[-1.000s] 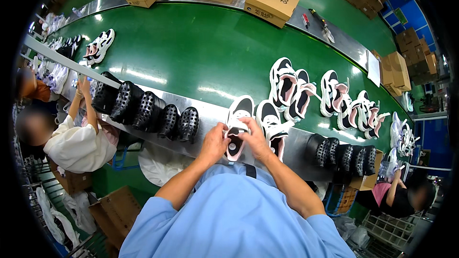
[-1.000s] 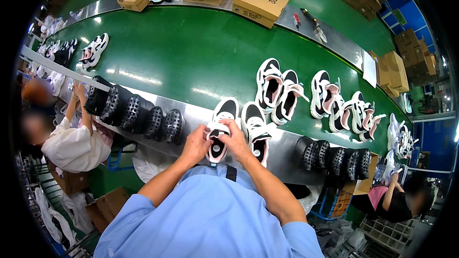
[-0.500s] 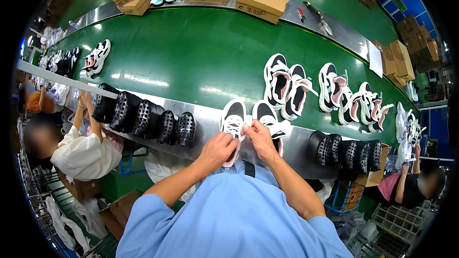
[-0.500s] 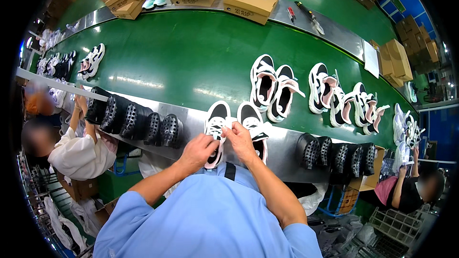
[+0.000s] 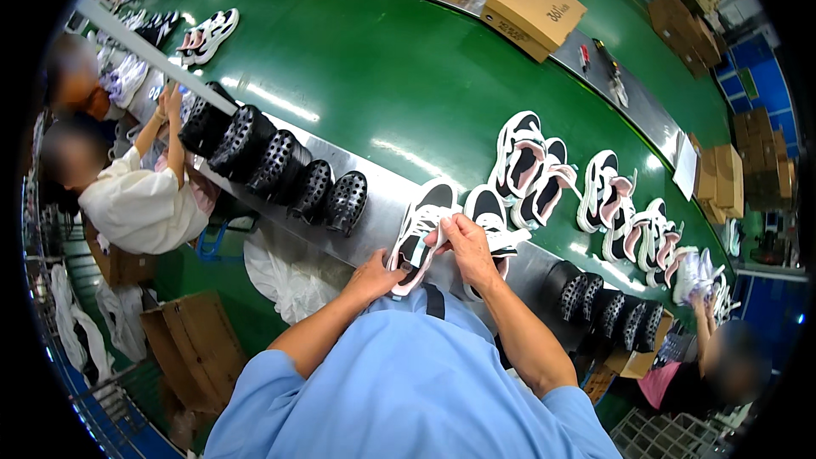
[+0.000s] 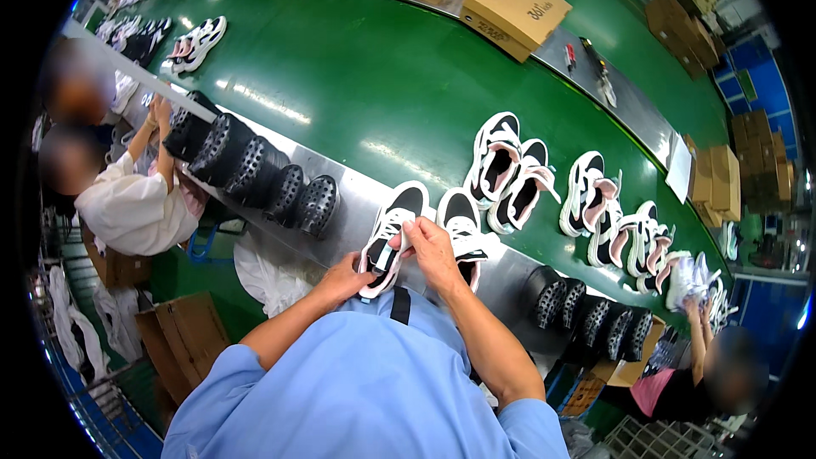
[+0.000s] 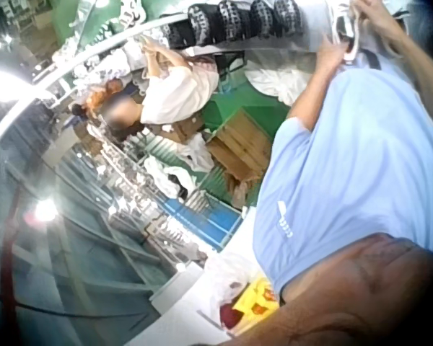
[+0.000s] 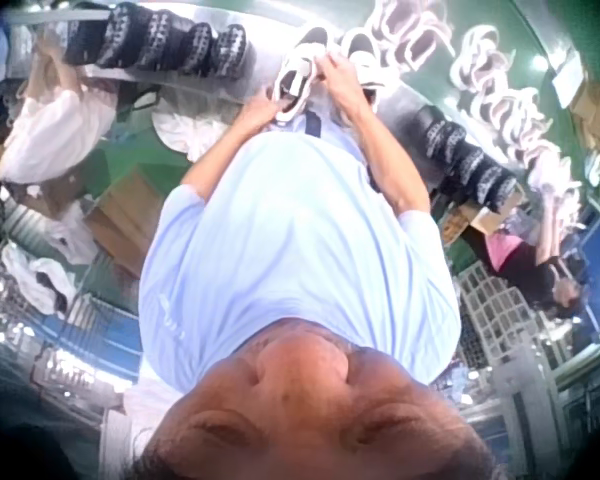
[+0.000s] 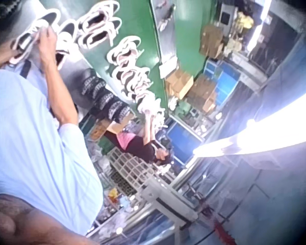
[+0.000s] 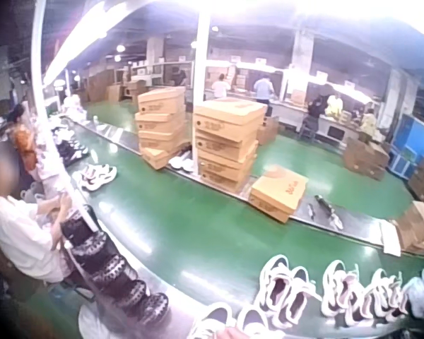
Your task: The person picks up and handles various shoes on a production line, turning them over and checking the surfaces and interiors before placing them back or into a bag.
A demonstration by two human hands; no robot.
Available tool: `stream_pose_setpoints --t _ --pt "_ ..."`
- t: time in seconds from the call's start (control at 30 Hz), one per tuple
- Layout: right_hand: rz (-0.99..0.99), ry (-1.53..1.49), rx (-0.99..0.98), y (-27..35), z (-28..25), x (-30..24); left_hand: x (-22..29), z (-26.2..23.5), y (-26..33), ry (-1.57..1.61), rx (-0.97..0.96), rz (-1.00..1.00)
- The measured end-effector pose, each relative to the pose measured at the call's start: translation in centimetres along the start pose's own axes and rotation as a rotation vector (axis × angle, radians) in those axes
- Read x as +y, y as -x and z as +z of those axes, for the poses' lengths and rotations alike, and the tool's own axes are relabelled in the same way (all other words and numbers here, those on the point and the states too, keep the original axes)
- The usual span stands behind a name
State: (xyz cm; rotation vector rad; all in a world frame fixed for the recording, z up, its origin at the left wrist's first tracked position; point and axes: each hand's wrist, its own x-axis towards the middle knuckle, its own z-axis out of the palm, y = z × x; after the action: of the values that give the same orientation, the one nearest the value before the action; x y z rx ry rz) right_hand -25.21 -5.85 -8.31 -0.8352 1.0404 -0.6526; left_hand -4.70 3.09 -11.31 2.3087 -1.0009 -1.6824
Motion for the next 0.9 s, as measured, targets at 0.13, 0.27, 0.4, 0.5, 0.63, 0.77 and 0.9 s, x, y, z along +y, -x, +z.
stream_pose_setpoints --t 0.13,0.27,0.4,0.5,0.63,0.77,0.9 --pt "-0.04 0.189 -0.151 0.9 -0.5 -0.3 -1.1 -0.4 0.7 0.256 -0.139 0.105" --pt "0.035 0.273 -0.228 2.9 1.2 -2.5 -4.3 -1.7 2.1 -0.027 0.108 0.124" --pt "0.064 0.476 -0.368 4.2 2.2 -4.0 -3.0 -4.0 6.3 -0.1 0.251 0.282" --pt "-0.124 0.604 -0.515 4.0 3.2 -4.2 -3.4 -4.5 7.3 -0.175 0.335 0.37" --pt "-0.248 0.742 -0.559 3.5 4.8 -4.4 -3.8 -5.0 7.9 -0.3 0.423 0.537" --pt "-0.065 0.719 -0.588 3.0 6.0 -4.7 -2.7 -5.6 8.5 -0.351 0.47 0.628" --pt "0.037 0.709 -0.558 2.5 6.8 -4.8 -2.1 -6.3 8.9 -0.358 0.43 0.616"
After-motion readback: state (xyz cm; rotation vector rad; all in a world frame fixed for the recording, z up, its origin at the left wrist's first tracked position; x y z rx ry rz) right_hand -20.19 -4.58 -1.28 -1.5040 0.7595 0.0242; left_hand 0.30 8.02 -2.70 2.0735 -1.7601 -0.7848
